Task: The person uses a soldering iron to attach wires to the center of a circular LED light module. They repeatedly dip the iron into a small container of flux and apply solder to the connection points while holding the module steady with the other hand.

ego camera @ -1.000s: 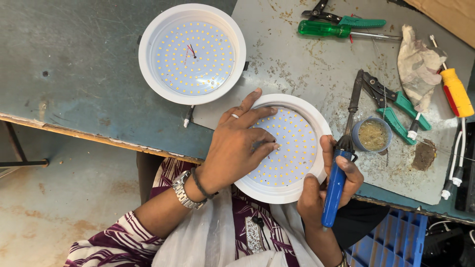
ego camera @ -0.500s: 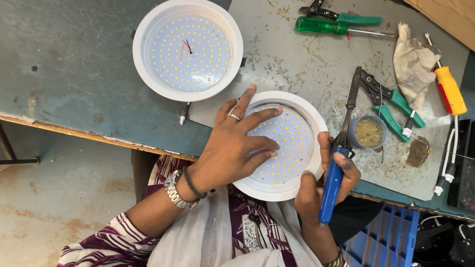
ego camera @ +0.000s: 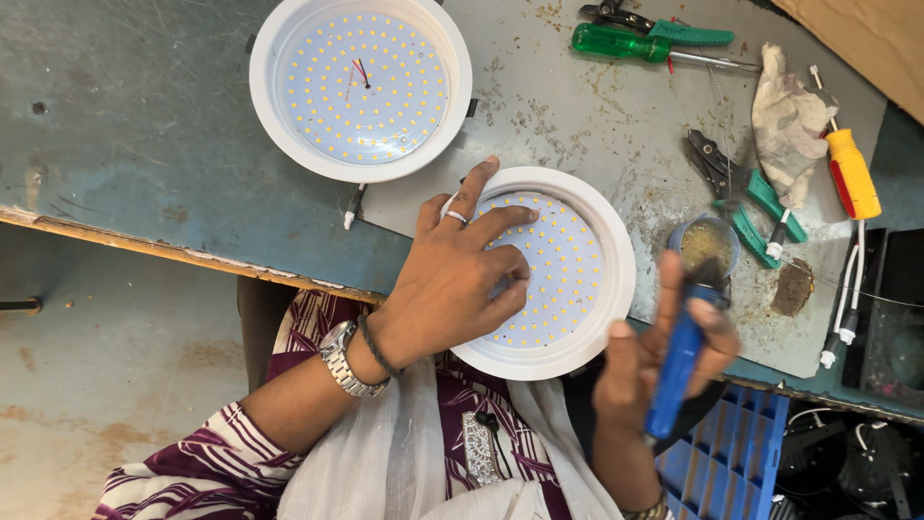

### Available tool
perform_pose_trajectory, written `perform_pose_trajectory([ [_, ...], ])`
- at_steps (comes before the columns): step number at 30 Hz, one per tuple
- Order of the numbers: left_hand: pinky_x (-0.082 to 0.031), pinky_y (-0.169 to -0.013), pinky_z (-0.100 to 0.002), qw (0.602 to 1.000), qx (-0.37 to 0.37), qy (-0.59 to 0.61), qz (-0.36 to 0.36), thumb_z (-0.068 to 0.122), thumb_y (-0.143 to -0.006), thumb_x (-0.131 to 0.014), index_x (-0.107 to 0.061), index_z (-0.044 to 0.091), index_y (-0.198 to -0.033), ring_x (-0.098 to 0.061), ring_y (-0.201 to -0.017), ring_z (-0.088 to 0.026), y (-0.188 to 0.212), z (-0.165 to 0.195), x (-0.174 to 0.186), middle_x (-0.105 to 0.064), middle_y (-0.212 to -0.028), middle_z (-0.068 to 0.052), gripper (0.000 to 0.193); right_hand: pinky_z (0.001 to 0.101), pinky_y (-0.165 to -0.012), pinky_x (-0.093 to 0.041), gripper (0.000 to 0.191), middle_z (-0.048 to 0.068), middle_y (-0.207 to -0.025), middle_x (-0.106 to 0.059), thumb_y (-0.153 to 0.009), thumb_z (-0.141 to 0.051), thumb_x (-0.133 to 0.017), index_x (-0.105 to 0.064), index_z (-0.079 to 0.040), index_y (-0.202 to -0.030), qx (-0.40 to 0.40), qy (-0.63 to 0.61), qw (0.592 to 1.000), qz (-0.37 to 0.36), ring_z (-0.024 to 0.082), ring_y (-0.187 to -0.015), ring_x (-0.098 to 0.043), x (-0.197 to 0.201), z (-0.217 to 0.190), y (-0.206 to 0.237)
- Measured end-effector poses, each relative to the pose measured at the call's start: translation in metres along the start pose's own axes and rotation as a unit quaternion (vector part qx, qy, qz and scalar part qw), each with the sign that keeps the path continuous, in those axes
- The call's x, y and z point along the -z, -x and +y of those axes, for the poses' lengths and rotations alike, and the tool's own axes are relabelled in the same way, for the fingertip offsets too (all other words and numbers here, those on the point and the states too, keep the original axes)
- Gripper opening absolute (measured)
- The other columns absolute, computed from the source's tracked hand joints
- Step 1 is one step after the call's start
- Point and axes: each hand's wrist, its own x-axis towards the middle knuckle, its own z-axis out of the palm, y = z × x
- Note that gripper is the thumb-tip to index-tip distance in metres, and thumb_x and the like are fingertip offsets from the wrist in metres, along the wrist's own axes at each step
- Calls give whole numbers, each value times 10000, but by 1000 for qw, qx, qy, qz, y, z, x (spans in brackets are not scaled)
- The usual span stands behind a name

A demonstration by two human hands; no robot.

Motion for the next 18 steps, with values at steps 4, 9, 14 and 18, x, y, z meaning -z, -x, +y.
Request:
perform_pose_trajectory([
  [4,-347,-1070,-571,1000,-3,12,13,200,-790,-747,-752,141,-745,-314,-1511,-404,2,-4,-1,-665,-1347,-35,74,424,-1358,-344,569,30,-1393,-428,-969,17,-680,-364,-127,-1420,94,84,992,12,290,-1477,-492,27,5,-33],
  [9,-339,-1092,-575,1000,0,30,5,208,-765,-751,-770,149,-753,-315,-1509,-381,3,-9,1,-670,-1332,-37,63,384,-1297,-287,570,114,-1532,-474,-1000,-37,-695,-315,-148,-1410,85,171,982,-15,230,-1411,-461,55,4,-51],
  [14,-333,-1105,-581,999,12,43,1,204,-776,-759,-765,144,-749,-321,-1510,-371,3,-8,4,-674,-1333,-35,66,361,-1298,-258,742,141,-1546,-375,-1021,-118,-826,-255,-104,-1494,37,238,968,-71,257,-1508,-358,66,10,-52],
  [18,-330,-1118,-572,998,3,57,-2,202,-770,-775,-758,127,-743,-334,-1502,-389,5,-9,10,-670,-1341,-59,82,344,-1249,-273,874,154,-1599,-357,-937,-178,-905,-252,-101,-1512,14,243,963,-117,280,-1542,-369,66,22,-58],
])
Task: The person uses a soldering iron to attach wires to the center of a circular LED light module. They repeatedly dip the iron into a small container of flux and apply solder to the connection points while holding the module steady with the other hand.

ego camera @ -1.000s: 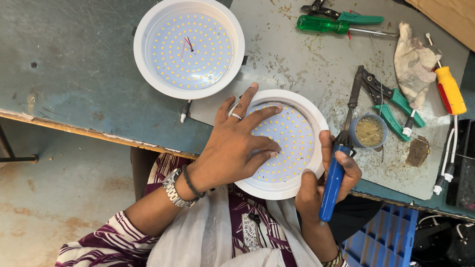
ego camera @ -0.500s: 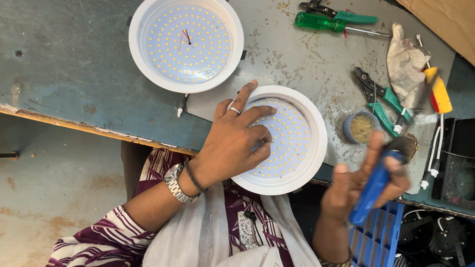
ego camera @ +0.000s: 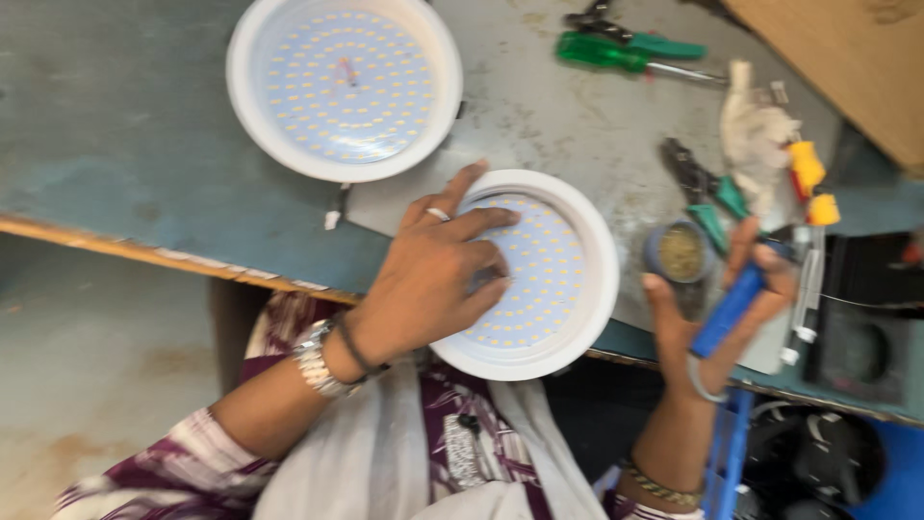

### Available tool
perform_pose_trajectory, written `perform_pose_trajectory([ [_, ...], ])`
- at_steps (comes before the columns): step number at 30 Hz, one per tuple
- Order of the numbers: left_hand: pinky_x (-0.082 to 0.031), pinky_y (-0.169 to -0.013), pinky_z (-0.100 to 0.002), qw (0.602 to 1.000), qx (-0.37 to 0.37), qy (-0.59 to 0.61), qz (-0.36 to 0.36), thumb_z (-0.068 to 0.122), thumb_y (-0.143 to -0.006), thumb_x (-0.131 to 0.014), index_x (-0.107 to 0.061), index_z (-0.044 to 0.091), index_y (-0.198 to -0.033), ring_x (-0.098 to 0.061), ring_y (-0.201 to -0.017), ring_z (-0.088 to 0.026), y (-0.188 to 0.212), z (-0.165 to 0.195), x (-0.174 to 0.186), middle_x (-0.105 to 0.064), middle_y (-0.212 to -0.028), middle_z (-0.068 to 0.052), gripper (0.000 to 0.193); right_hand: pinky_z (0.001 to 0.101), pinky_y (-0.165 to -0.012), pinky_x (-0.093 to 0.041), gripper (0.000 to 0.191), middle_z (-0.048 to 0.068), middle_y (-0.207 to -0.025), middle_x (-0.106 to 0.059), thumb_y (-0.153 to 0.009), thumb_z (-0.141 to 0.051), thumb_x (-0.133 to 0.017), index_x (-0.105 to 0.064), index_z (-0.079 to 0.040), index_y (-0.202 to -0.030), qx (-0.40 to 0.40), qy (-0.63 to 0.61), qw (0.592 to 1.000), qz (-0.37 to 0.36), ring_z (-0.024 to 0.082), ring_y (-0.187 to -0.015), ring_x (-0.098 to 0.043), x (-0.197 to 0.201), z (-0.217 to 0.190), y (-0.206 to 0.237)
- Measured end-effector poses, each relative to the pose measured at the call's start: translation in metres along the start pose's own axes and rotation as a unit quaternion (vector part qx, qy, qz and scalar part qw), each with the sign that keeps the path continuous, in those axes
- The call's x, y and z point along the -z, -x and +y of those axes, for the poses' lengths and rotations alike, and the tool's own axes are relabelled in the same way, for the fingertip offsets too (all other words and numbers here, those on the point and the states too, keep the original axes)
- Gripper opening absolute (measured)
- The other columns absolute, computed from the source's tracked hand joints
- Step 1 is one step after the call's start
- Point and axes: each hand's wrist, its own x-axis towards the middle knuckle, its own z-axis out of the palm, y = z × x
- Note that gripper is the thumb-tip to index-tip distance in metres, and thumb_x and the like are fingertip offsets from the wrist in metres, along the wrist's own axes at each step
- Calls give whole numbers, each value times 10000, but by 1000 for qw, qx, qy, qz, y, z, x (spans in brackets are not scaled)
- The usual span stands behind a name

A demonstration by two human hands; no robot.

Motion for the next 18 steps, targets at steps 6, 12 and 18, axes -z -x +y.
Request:
perform_pose_trajectory([
  [6,-334,-1086,-547,1000,-10,17,12,163,-713,-762,-794,131,-758,-349,-1476,-403,-4,2,2,-653,-1342,-87,64,448,-1305,-381,900,271,-1678,-332,-838,-73,-893,-270,-102,-1486,-23,45,999,7,361,-1590,-380,-10,10,-4],
  [12,-346,-1067,-543,999,-9,14,32,182,-718,-761,-789,120,-757,-361,-1458,-405,-5,1,2,-612,-1365,-138,79,398,-1238,-418,934,274,-1679,-352,-794,40,-877,-265,-128,-1480,-36,19,999,32,327,-1558,-412,-13,-13,-16],
  [18,-365,-1078,-531,999,-7,6,40,182,-755,-746,-773,105,-741,-388,-1456,-382,-4,-3,4,-637,-1338,-131,82,376,-1189,-440,999,236,-1688,-324,-792,84,-874,-215,-217,-1481,14,-35,999,-18,249,-1358,-473,1,-85,-7],
])
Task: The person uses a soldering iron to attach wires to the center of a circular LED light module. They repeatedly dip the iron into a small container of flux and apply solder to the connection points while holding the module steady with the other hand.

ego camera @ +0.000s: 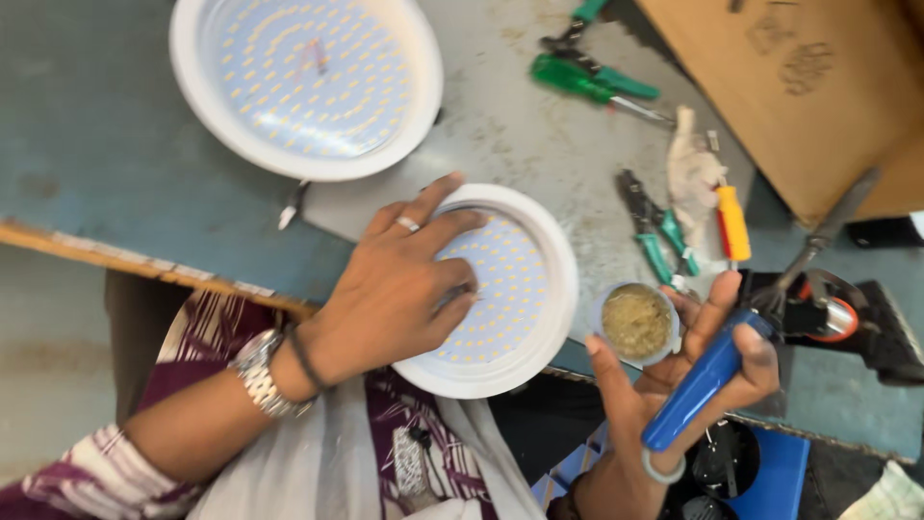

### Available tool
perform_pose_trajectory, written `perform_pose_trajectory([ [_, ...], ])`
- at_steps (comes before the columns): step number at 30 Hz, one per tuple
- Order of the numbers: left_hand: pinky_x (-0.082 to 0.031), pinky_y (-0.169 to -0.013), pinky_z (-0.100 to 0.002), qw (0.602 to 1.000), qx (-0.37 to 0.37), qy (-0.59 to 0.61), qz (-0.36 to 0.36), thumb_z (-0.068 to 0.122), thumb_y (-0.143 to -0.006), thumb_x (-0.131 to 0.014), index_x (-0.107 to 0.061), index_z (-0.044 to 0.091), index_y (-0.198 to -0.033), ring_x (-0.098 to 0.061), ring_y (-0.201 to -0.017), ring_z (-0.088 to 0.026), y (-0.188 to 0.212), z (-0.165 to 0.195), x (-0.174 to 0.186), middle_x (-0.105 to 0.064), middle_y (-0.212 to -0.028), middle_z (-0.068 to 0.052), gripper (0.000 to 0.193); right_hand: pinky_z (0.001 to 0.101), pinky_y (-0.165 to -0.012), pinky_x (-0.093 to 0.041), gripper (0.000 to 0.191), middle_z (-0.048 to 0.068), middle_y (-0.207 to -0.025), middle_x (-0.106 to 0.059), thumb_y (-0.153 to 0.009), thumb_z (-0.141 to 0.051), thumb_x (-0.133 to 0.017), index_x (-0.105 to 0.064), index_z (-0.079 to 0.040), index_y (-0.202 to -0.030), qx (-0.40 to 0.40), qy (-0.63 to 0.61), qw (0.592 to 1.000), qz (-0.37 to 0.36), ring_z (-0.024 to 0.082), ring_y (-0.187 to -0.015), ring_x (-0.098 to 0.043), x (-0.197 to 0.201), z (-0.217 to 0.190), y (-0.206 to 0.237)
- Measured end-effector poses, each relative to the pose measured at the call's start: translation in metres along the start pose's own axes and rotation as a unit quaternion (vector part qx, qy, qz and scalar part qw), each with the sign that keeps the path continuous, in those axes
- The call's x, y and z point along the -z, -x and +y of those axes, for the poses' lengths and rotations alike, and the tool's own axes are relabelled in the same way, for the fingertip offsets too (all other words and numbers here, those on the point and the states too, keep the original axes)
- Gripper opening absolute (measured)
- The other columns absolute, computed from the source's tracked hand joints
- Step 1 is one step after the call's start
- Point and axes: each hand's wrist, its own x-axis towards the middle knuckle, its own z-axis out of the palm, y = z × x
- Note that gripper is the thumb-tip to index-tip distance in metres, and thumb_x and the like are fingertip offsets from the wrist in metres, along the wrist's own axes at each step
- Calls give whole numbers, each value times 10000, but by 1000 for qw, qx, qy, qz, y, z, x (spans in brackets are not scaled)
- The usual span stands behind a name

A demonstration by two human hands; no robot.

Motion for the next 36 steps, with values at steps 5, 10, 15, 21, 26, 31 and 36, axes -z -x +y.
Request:
perform_pose_trajectory([
  [5,-390,-1051,-514,999,-10,13,30,146,-762,-721,-779,86,-766,-401,-1452,-385,4,-7,1,-649,-1324,-147,83,445,-1198,-467,1023,256,-1663,-321,-683,95,-844,-249,-237,-1446,27,-16,994,-108,287,-1388,-481,-28,-15,-3],
  [10,-404,-1036,-508,999,-10,26,41,142,-736,-726,-771,80,-720,-405,-1441,-388,4,-14,4,-659,-1299,-147,79,450,-1201,-473,1032,254,-1663,-306,-699,131,-813,-220,-262,-1446,17,-18,987,-157,289,-1373,-509,-48,-16,-10],
  [15,-406,-1029,-509,999,-7,32,39,163,-715,-740,-770,77,-718,-397,-1445,-390,4,-17,9,-659,-1297,-150,91,441,-1143,-528,969,256,-1696,-285,-752,139,-748,-216,-281,-1445,-16,-66,981,-180,339,-1421,-530,-58,-16,-10],
  [21,-405,-1036,-513,999,1,27,45,162,-703,-750,-772,69,-735,-397,-1448,-379,2,-18,11,-662,-1283,-146,100,448,-1184,-499,964,242,-1675,-295,-759,164,-736,-222,-293,-1434,-11,-79,978,-194,349,-1428,-522,-69,-15,-9],
  [26,-403,-1029,-509,999,9,28,42,162,-683,-760,-770,63,-715,-399,-1441,-370,1,-19,11,-664,-1271,-145,105,453,-1175,-502,974,245,-1675,-294,-748,169,-740,-217,-289,-1429,-12,-76,977,-197,367,-1438,-509,-70,-21,-11],
  [31,-404,-1027,-508,999,11,23,44,166,-689,-764,-771,65,-710,-397,-1445,-369,2,-19,12,-663,-1279,-145,103,452,-1142,-527,985,249,-1663,-298,-729,169,-751,-216,-288,-1418,-3,-61,978,-200,386,-1416,-534,-68,-25,-12],
  [36,-407,-1029,-507,999,6,21,48,163,-693,-761,-771,64,-706,-396,-1443,-374,3,-19,12,-662,-1289,-145,100,455,-1141,-526,982,253,-1673,-313,-731,168,-771,-218,-275,-1410,-5,-58,977,-205,401,-1419,-533,-68,-27,-10],
])
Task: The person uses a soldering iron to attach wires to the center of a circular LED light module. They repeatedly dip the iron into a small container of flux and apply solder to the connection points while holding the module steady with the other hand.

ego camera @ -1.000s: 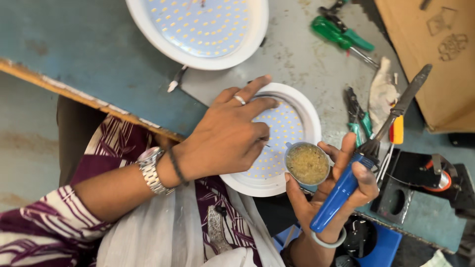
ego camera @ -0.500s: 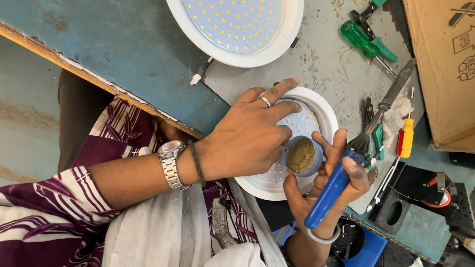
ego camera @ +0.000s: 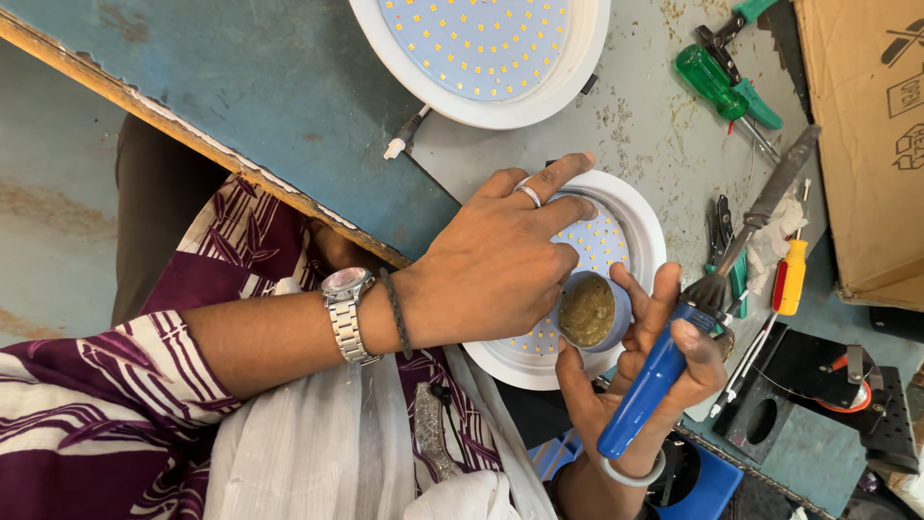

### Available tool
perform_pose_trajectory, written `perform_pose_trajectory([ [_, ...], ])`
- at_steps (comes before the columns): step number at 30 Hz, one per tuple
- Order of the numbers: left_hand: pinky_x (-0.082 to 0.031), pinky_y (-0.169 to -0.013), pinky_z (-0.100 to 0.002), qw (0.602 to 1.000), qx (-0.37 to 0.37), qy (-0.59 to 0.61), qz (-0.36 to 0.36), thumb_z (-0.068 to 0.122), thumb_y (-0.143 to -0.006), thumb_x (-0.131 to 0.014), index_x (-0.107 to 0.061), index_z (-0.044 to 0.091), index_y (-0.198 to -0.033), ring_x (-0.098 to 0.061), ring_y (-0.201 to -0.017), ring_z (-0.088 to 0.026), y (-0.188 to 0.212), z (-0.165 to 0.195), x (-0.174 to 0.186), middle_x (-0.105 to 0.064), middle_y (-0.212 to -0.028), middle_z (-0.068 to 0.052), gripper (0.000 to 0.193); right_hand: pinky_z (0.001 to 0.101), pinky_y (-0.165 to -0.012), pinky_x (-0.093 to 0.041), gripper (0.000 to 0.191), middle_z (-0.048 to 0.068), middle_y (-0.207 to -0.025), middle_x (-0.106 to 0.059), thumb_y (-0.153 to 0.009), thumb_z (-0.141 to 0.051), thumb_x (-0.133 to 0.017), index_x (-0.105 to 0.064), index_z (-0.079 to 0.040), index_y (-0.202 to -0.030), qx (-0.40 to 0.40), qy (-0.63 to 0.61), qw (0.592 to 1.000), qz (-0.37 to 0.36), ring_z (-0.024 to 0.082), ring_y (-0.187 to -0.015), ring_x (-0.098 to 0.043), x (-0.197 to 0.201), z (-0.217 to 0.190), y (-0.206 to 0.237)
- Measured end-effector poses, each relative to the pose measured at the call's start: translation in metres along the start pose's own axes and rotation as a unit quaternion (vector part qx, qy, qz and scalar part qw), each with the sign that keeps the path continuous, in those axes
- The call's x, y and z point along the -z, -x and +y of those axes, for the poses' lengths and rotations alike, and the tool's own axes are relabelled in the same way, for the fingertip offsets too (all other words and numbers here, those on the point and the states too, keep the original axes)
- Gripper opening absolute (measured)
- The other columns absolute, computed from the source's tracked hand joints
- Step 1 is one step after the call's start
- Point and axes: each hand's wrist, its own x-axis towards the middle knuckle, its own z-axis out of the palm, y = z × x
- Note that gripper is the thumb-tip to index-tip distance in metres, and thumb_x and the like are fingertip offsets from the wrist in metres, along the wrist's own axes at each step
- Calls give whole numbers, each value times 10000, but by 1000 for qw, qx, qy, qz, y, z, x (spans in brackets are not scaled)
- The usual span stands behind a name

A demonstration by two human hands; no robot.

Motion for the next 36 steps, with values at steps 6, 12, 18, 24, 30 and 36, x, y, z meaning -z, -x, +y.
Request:
perform_pose_trajectory([
  [6,-405,-1027,-505,1000,5,1,-2,166,-683,-759,-775,60,-706,-397,-1441,-373,-1,0,0,-662,-1284,-141,109,464,-1137,-517,953,278,-1674,-318,-727,162,-755,-208,-252,-1388,10,21,1000,-14,432,-1444,-524,1,-2,-2],
  [12,-411,-1011,-492,1000,7,-4,-5,175,-690,-762,-773,52,-704,-406,-1433,-368,-1,2,1,-664,-1272,-138,125,479,-1131,-553,942,318,-1656,-321,-745,156,-753,-193,-243,-1390,13,35,999,-29,451,-1455,-523,3,-7,-3],
  [18,-413,-1010,-489,1000,7,-9,-4,179,-699,-760,-775,52,-712,-408,-1434,-361,-1,3,1,-663,-1273,-132,128,486,-1129,-548,950,322,-1650,-322,-742,156,-754,-191,-247,-1393,13,40,999,-33,459,-1446,-526,3,-9,-4],
  [24,-411,-1010,-495,1000,7,-8,-2,174,-701,-760,-777,52,-723,-406,-1433,-365,0,2,-1,-660,-1277,-134,125,501,-1156,-528,945,319,-1641,-327,-736,157,-752,-193,-237,-1388,18,45,998,-41,472,-1445,-525,3,-8,-4],
  [30,-407,-1020,-507,1000,6,0,1,178,-722,-760,-782,65,-745,-396,-1444,-366,0,2,1,-661,-1293,-128,117,488,-1167,-527,937,318,-1649,-334,-737,157,-756,-197,-238,-1376,16,40,998,-38,456,-1453,-527,6,-5,-5],
  [36,-404,-985,-521,1000,3,0,6,180,-722,-749,-784,90,-751,-398,-1434,-375,0,5,1,-665,-1282,-125,100,443,-1138,-542,954,308,-1658,-357,-730,143,-760,-214,-246,-1408,-11,24,1000,-2,416,-1418,-543,21,-2,6],
])
